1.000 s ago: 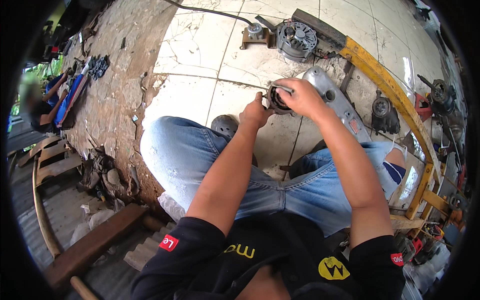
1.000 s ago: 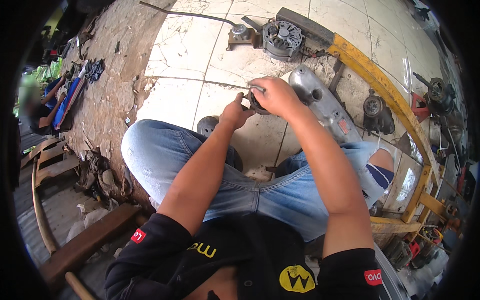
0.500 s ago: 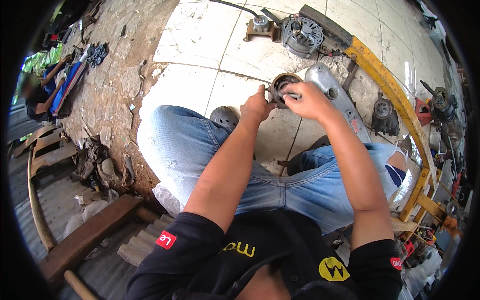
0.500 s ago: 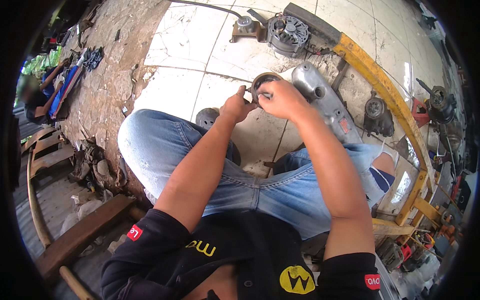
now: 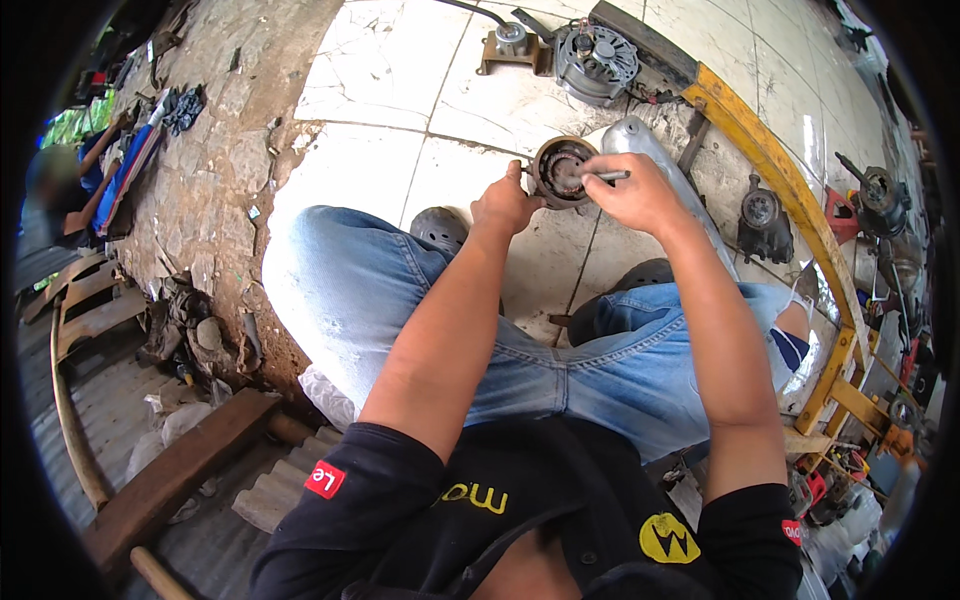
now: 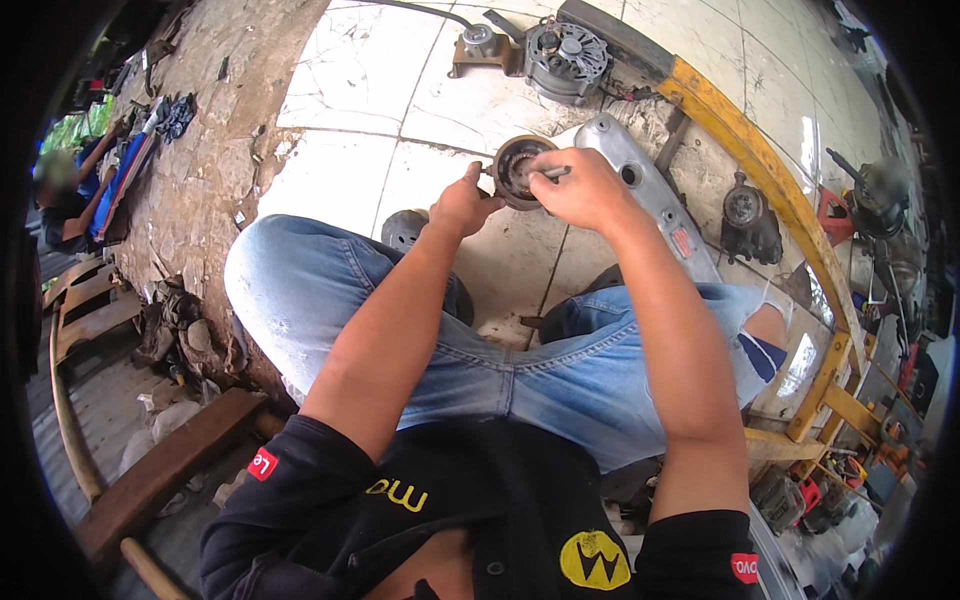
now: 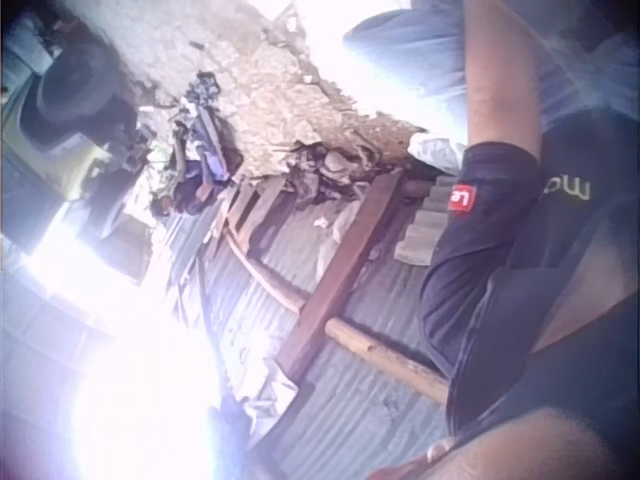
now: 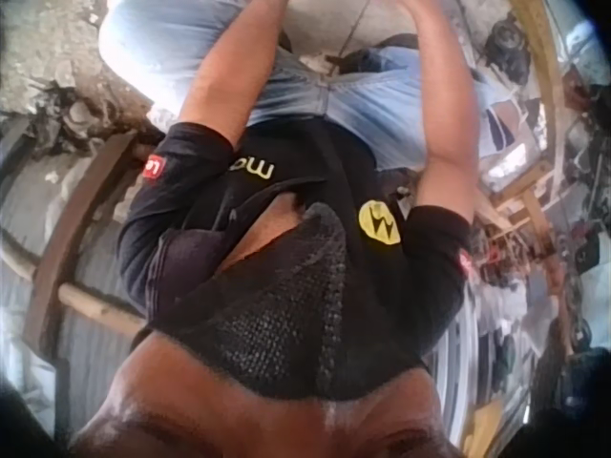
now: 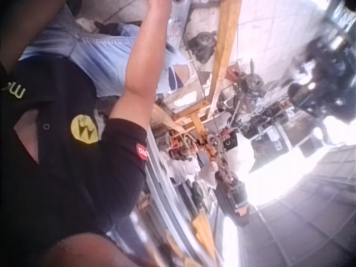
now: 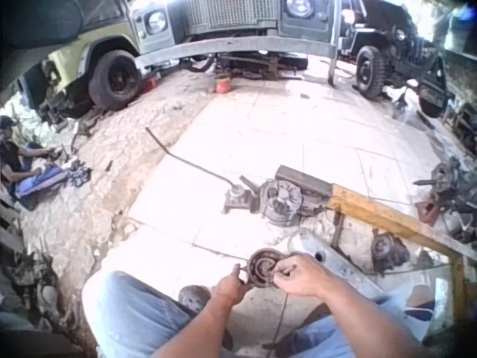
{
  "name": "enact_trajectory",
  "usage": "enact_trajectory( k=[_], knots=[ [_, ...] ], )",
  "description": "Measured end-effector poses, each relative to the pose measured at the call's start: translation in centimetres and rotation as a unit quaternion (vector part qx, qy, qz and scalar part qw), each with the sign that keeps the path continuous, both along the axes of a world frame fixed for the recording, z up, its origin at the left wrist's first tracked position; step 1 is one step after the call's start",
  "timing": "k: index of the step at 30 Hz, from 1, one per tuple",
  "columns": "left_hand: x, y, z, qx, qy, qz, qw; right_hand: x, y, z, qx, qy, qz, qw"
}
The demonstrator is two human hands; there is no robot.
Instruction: The person sits on the floor and cleans a cylindrical motor component using a wire brush and a metal rod. They scrub the exterior and interior surfaces, rotate the part to access different areas, and scrape the inside with the rod.
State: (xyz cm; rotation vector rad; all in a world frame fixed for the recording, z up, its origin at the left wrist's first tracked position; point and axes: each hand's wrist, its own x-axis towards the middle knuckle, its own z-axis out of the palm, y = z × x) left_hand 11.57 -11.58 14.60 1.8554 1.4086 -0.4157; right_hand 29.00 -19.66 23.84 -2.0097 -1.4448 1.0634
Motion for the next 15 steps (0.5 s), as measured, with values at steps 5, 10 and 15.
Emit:
enact_trajectory(
  k=[5, 10, 15],
  knots=[
    [0.1, 0.0, -0.3, -0.008, -0.007, 0.001, 1.000, 0.5, -1.2, -1.7, -0.021, 0.002, 0.015, 1.000],
    [-0.2, 0.2, -2.6, 0.002, -0.020, 0.015, 1.000, 2.3, -1.3, 0.3, -0.094, -0.036, -0.032, 0.994],
    [0.3, 0.3, -2.0, -0.013, -0.011, 0.001, 1.000, 2.0, -2.2, -1.4, -0.061, -0.006, -0.012, 0.998]
  ],
)
